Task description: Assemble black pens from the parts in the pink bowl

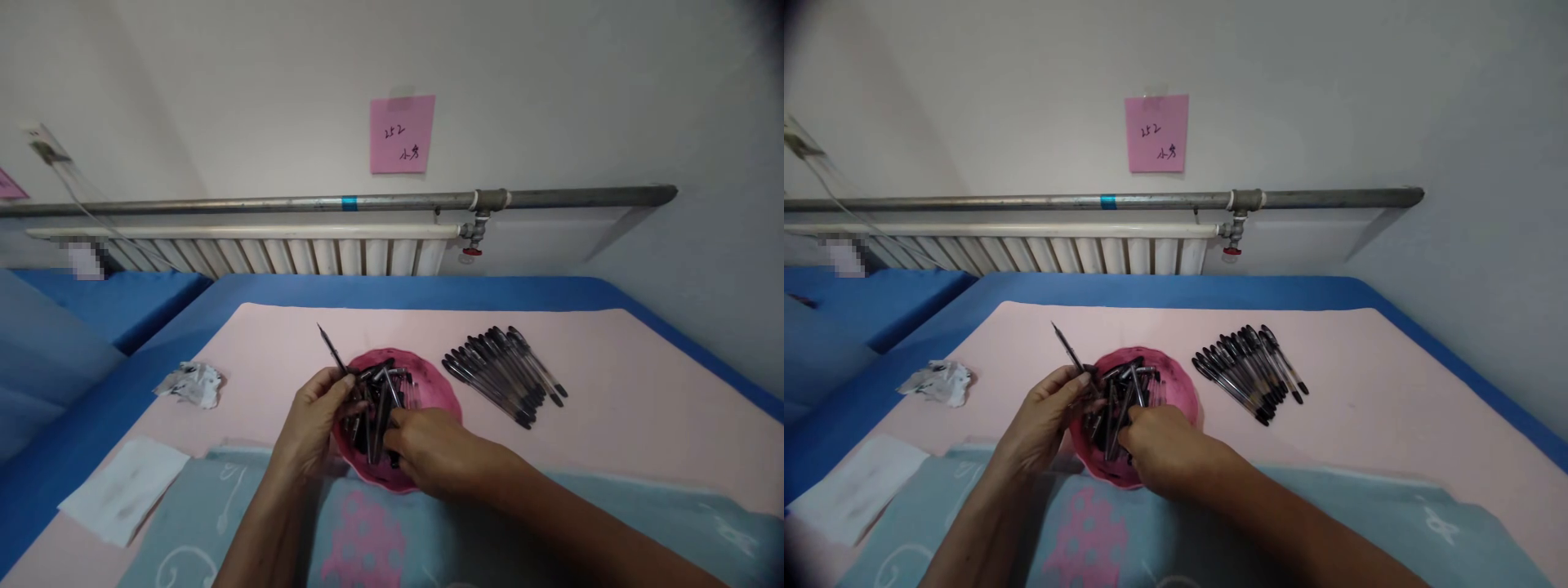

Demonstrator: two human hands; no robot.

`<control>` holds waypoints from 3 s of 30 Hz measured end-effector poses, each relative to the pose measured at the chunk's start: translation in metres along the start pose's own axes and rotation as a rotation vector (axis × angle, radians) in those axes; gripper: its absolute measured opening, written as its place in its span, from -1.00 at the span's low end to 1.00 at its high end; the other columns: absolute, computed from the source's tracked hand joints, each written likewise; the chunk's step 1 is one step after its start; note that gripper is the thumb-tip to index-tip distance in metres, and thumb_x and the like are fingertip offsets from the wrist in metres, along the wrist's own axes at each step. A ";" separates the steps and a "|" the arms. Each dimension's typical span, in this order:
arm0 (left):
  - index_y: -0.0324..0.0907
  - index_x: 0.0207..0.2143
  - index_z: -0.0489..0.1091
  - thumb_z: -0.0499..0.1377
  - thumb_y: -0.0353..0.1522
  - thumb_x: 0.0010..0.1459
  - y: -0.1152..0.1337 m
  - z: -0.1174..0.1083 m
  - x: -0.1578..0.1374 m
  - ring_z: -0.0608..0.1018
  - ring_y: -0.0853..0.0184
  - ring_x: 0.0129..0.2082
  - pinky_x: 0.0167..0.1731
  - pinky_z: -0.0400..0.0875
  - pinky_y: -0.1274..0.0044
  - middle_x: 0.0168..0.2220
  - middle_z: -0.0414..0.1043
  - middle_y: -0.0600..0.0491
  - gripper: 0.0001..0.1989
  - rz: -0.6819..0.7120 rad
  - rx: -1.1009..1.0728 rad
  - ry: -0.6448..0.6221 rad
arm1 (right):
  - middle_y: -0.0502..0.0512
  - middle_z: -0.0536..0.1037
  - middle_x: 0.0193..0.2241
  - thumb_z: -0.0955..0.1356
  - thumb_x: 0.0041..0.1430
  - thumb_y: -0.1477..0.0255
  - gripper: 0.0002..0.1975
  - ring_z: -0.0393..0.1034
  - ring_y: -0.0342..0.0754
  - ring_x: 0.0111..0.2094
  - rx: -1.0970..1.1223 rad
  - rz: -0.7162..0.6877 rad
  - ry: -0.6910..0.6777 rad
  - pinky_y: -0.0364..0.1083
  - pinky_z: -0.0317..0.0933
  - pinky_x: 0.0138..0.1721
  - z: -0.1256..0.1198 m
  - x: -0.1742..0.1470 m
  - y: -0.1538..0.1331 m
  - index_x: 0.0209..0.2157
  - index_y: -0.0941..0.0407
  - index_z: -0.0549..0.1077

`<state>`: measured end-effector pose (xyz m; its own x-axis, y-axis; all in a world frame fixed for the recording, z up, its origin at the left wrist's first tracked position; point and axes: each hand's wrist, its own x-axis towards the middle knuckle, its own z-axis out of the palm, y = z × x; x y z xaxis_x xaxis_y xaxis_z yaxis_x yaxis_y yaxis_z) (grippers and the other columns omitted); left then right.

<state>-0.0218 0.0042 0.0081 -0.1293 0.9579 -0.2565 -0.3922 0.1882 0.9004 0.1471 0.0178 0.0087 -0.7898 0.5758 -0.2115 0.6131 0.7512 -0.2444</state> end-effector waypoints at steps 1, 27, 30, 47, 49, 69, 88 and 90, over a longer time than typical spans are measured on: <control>-0.26 -0.43 0.46 0.36 -0.30 -0.20 0.000 0.000 0.000 0.49 0.45 -0.48 -0.39 0.47 0.57 -0.47 0.45 0.11 -0.74 0.000 0.005 0.000 | 0.16 0.50 -0.34 0.25 0.04 0.54 -0.80 0.31 -0.09 -0.49 -0.009 -0.001 -0.004 -0.13 -0.06 -0.54 0.001 0.000 -0.001 -0.35 0.15 0.51; -0.28 -0.39 0.41 0.37 -0.43 -0.19 -0.007 0.008 -0.002 0.57 0.40 -0.47 -0.42 0.48 0.62 -0.45 0.54 0.00 -0.74 -0.028 -0.152 0.027 | 0.00 0.50 -0.36 0.28 0.03 0.61 -0.84 0.38 -0.14 -0.35 0.912 0.182 0.620 -0.13 0.24 -0.29 0.001 0.014 0.004 -0.37 0.11 0.43; -0.28 -0.39 0.41 0.36 -0.43 -0.18 -0.009 0.010 -0.002 0.57 0.40 -0.48 -0.42 0.48 0.62 -0.46 0.54 0.01 -0.75 -0.024 -0.161 0.035 | 0.01 0.51 -0.34 0.29 0.02 0.60 -0.85 0.37 -0.11 -0.30 0.798 0.157 0.669 -0.11 0.23 -0.27 0.000 0.013 0.004 -0.38 0.10 0.43; -0.28 -0.41 0.43 0.37 -0.37 -0.19 -0.007 0.009 -0.004 0.55 0.42 -0.49 -0.42 0.46 0.61 -0.46 0.54 0.04 -0.74 0.005 -0.103 -0.030 | -0.07 0.43 -0.48 0.28 0.06 0.57 -0.90 0.33 -0.15 -0.43 0.832 0.090 0.655 -0.15 0.22 -0.38 -0.005 0.008 0.005 -0.41 0.08 0.34; -0.28 -0.41 0.43 0.36 -0.37 -0.17 -0.007 0.009 -0.004 0.55 0.42 -0.48 -0.42 0.46 0.61 -0.46 0.54 0.03 -0.75 0.016 -0.098 -0.050 | -0.09 0.40 -0.50 0.28 0.03 0.58 -0.90 0.32 -0.17 -0.45 1.002 0.134 0.618 -0.16 0.22 -0.41 -0.004 0.010 0.004 -0.42 0.08 0.32; -0.27 -0.41 0.41 0.36 -0.40 -0.19 -0.012 0.010 0.000 0.54 0.38 -0.51 -0.45 0.40 0.59 -0.48 0.53 0.02 -0.75 -0.002 -0.215 -0.012 | 0.02 0.51 -0.35 0.26 0.13 0.49 -0.88 0.41 -0.05 -0.31 0.787 0.086 0.645 -0.06 0.28 -0.29 0.002 0.013 0.006 -0.26 0.06 0.36; -0.26 -0.44 0.42 0.36 -0.38 -0.19 -0.018 0.008 0.005 0.46 0.43 -0.58 -0.51 0.32 0.59 -0.54 0.47 0.06 -0.77 0.045 -0.228 -0.036 | 0.09 0.48 -0.41 0.15 0.24 0.47 -0.81 0.37 -0.04 -0.37 0.376 0.045 0.636 -0.04 0.25 -0.34 0.013 0.015 0.011 -0.40 0.08 0.32; -0.26 -0.45 0.43 0.36 -0.37 -0.20 -0.019 0.007 0.005 0.47 0.42 -0.57 -0.49 0.33 0.59 -0.54 0.47 0.05 -0.77 0.057 -0.201 -0.032 | 0.08 0.49 -0.41 0.18 0.22 0.45 -0.84 0.37 -0.04 -0.38 0.376 0.064 0.626 -0.05 0.25 -0.36 0.012 0.015 0.010 -0.40 0.08 0.33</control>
<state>-0.0085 0.0075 -0.0076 -0.1286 0.9728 -0.1929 -0.5597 0.0894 0.8239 0.1415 0.0299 -0.0085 -0.5457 0.7758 0.3169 0.5343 0.6134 -0.5816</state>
